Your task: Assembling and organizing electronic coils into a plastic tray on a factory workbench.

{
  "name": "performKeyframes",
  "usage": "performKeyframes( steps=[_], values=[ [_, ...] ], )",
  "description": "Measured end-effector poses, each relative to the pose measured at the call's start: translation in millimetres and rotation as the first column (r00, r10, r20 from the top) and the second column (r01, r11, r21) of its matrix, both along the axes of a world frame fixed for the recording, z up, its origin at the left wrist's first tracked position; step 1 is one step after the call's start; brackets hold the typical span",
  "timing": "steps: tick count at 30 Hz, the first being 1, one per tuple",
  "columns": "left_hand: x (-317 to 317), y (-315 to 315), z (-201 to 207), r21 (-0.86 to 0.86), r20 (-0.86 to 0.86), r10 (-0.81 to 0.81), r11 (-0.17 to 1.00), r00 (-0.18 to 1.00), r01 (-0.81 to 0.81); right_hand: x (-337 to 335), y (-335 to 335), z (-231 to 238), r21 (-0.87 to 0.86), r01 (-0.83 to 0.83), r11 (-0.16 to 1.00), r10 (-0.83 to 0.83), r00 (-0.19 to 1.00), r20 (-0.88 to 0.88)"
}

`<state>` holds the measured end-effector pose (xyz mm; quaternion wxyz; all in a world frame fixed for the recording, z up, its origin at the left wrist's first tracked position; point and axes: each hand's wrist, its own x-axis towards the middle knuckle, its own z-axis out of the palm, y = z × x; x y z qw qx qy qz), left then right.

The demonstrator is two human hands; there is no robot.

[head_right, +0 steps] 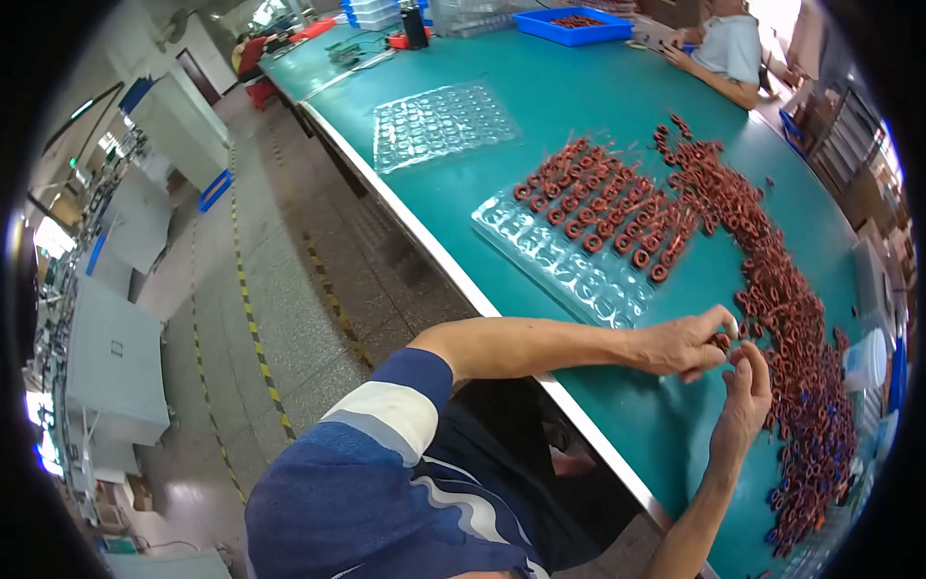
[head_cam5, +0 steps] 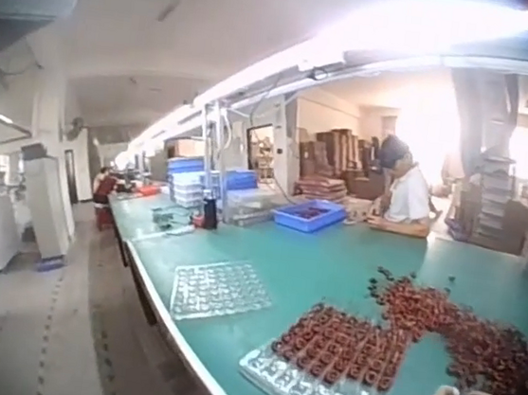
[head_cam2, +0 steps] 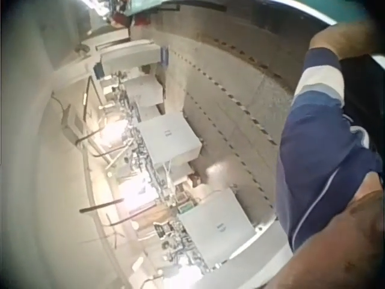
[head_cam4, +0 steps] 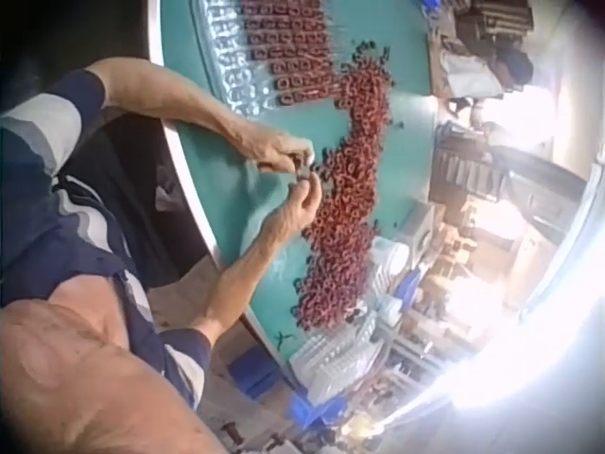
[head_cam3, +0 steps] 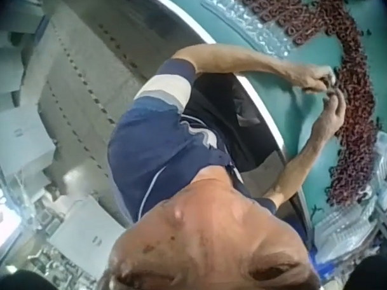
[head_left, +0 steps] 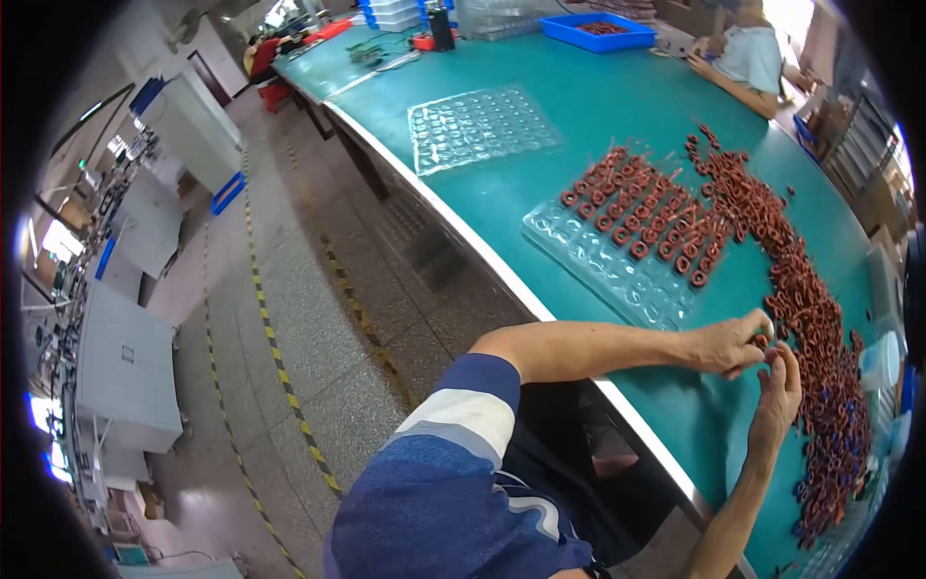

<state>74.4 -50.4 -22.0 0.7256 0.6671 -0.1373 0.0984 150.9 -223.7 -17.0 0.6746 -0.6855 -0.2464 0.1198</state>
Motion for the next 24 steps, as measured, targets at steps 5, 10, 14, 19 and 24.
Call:
performKeyframes(
  steps=[5,10,14,19,24],
  values=[
    [9.2,0.7,-11.0,-0.085,0.063,-0.052,0.995,0.997,0.058,5.7,0.6,-7.8,0.111,-0.067,0.991,0.074,0.996,-0.055],
    [10.7,-4.6,-14.2,-0.227,0.053,-0.136,0.963,0.989,0.145,30.7,-13.1,-29.7,0.194,-0.201,0.960,0.195,0.980,0.050],
    [7.7,-0.2,-16.1,-0.392,-0.085,-0.202,0.907,0.976,0.154,7.4,-3.4,-22.7,0.111,-0.098,0.989,0.093,0.994,0.050],
    [23.6,-16.0,-14.1,-0.335,-0.249,-0.249,0.929,0.936,0.158,10.4,-20.1,-19.4,-0.098,0.029,0.995,-0.013,0.987,0.160],
    [4.6,17.0,-19.2,0.074,-0.156,0.053,0.996,0.986,-0.042,0.4,26.5,-18.4,0.172,-0.097,0.980,0.144,0.948,-0.283]
  ],
)
